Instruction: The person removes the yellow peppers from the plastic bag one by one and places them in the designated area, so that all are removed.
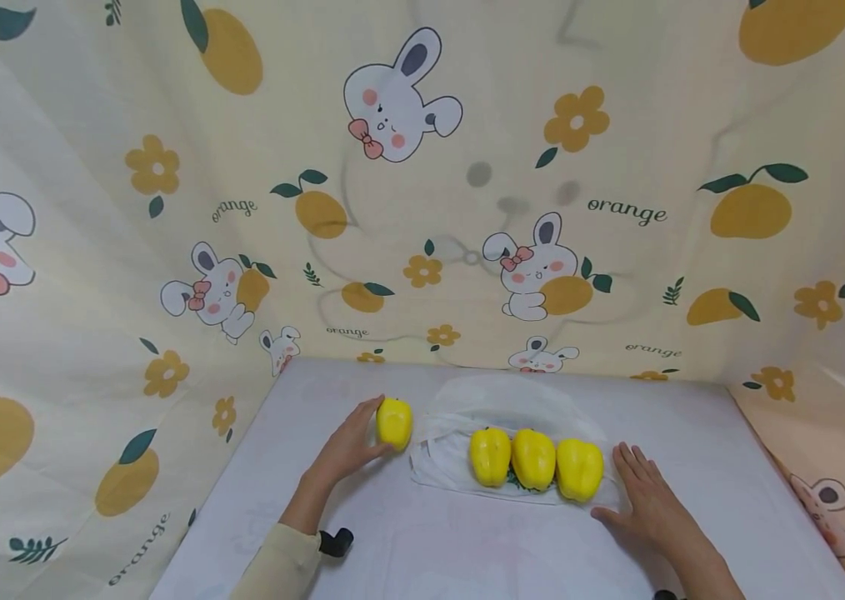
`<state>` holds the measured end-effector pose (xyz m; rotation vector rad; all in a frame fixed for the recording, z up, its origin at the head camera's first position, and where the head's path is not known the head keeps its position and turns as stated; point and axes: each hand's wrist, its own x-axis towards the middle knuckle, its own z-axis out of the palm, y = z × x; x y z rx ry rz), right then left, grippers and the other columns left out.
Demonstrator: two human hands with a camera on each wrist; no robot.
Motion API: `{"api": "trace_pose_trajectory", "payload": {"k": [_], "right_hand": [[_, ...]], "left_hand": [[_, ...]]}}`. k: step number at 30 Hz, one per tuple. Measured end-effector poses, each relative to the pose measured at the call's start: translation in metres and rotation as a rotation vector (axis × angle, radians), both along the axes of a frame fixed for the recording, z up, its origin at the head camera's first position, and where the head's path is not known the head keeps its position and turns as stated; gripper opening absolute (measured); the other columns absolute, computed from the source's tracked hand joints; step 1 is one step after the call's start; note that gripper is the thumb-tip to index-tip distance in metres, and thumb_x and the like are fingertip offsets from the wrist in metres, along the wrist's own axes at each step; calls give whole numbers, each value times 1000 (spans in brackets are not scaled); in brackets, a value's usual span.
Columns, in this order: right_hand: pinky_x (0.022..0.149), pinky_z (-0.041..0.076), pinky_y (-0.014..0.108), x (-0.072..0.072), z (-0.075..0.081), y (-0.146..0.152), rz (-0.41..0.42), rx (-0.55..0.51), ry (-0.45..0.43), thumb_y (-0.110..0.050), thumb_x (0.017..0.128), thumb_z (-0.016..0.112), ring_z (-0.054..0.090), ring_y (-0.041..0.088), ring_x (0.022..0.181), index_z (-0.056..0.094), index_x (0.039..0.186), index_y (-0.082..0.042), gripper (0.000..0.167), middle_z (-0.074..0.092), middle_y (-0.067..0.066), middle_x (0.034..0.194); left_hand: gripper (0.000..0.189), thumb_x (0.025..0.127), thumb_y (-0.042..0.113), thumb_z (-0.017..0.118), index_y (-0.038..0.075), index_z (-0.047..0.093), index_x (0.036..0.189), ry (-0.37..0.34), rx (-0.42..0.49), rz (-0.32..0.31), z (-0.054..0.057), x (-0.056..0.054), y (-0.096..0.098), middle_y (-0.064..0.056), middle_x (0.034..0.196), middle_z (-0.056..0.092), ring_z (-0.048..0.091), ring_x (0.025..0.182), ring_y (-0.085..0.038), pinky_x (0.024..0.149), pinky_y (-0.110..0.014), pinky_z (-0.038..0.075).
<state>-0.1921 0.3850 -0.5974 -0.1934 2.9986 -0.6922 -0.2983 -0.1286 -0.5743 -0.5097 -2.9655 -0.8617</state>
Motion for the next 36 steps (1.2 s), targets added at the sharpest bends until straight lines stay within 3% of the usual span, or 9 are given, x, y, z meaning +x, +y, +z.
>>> {"api": "trace_pose_trajectory", "payload": {"k": [9, 36], "right_hand": [[128, -7, 66, 0, -1, 0, 7, -3, -2, -59, 80, 88, 12, 61, 155, 23, 162, 16, 128, 19, 42, 167], [128, -7, 66, -2, 0, 2, 6, 7, -20, -60, 81, 86, 10, 60, 156, 22, 162, 16, 128, 18, 41, 167]], "left_hand": [[94, 90, 27, 90, 8, 38, 166, -7, -19, -17, -7, -1, 0, -12, 167, 45, 45, 153, -31, 127, -48, 38], [97, 89, 27, 91, 9, 36, 167, 2, -29, -4, -6, 4, 5, -12, 167, 44, 47, 151, -32, 125, -50, 41]]}}
